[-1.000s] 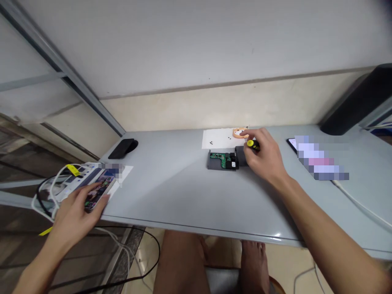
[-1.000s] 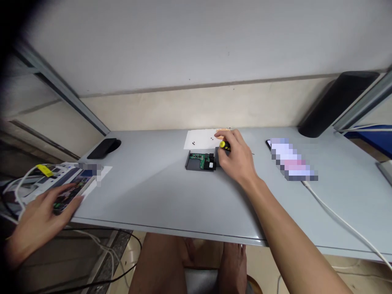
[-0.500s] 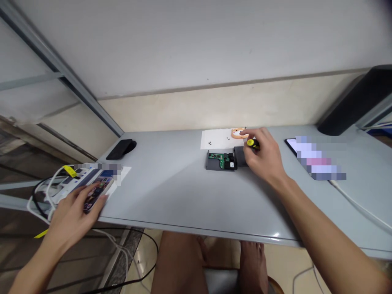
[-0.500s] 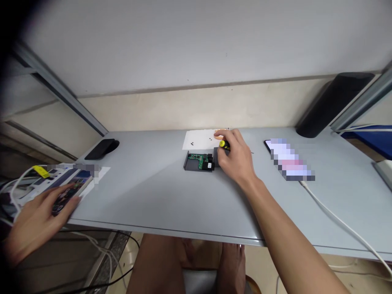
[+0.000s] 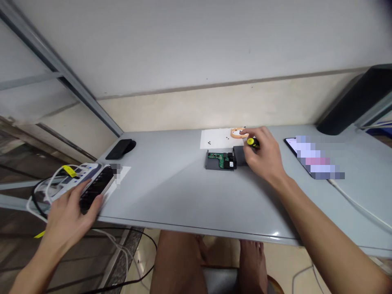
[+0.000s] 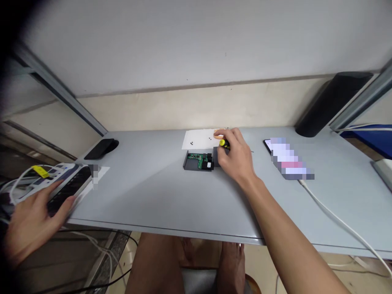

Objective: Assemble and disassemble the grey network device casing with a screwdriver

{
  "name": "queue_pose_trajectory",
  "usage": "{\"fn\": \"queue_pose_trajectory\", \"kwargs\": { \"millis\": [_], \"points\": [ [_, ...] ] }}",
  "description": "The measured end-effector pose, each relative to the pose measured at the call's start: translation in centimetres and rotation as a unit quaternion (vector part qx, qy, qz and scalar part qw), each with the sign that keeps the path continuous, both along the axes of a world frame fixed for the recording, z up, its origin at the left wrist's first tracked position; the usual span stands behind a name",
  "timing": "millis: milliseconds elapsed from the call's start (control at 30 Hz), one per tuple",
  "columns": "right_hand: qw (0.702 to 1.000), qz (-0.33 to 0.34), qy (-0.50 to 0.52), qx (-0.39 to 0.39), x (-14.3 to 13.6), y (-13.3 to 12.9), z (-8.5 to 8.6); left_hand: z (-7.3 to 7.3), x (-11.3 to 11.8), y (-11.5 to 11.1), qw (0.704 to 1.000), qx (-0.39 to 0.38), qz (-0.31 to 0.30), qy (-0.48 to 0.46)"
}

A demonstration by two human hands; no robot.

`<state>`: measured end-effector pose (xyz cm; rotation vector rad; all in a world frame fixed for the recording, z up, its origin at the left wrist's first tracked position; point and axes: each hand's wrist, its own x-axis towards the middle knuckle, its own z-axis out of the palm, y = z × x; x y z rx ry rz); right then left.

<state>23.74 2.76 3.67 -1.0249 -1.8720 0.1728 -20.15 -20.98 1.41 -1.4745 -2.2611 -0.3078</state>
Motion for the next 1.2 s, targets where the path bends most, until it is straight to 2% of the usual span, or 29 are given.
{"fn": "queue_pose_trajectory", "kwargs": {
  "millis": [67, 100, 233, 367, 500, 600, 733, 933, 1067, 1200],
  "points": [
    [1.000, -0.005, -0.009, 0.000, 0.0, 0.1, -0.1, 0.2, 1.6, 0.0, 0.998, 0.048, 0.025, 0.010],
    [1.000, -0.010, -0.014, -0.001, 0.1, 0.1, -0.1, 0.2, 2.5, 0.0, 0.999, 0.052, 0.004, 0.006],
    [0.999, -0.034, -0.022, -0.003, 0.1, 0.3, -0.2, 0.0, 5.5, 0.5, 0.990, 0.085, -0.103, -0.046],
    [0.999, -0.031, -0.018, -0.013, 0.1, 0.4, -0.2, -0.1, 7.3, 1.8, 0.959, 0.055, -0.252, -0.115],
    [0.999, -0.040, -0.030, -0.002, 0.2, 0.7, -0.3, 0.9, 9.5, 4.1, 0.928, -0.005, -0.334, -0.164],
    [0.996, -0.063, -0.052, 0.032, 0.5, 1.1, -0.5, 1.8, 11.6, 6.6, 0.911, -0.039, -0.363, -0.189],
    [0.993, -0.071, -0.089, 0.028, 0.9, 1.5, -0.8, 2.6, 14.8, 11.4, 0.893, -0.029, -0.398, -0.207],
    [0.991, -0.047, -0.123, -0.015, 1.4, 1.8, -0.9, 2.5, 19.4, 18.5, 0.868, -0.083, -0.435, -0.225],
    [0.990, -0.020, -0.141, -0.019, 1.5, 1.5, -0.5, 1.3, 20.6, 20.4, 0.850, -0.119, -0.461, -0.224],
    [0.982, 0.039, -0.183, -0.032, 1.1, 0.6, -0.1, 0.3, 19.0, 20.2, 0.856, -0.107, -0.438, -0.253]
  ]
}}
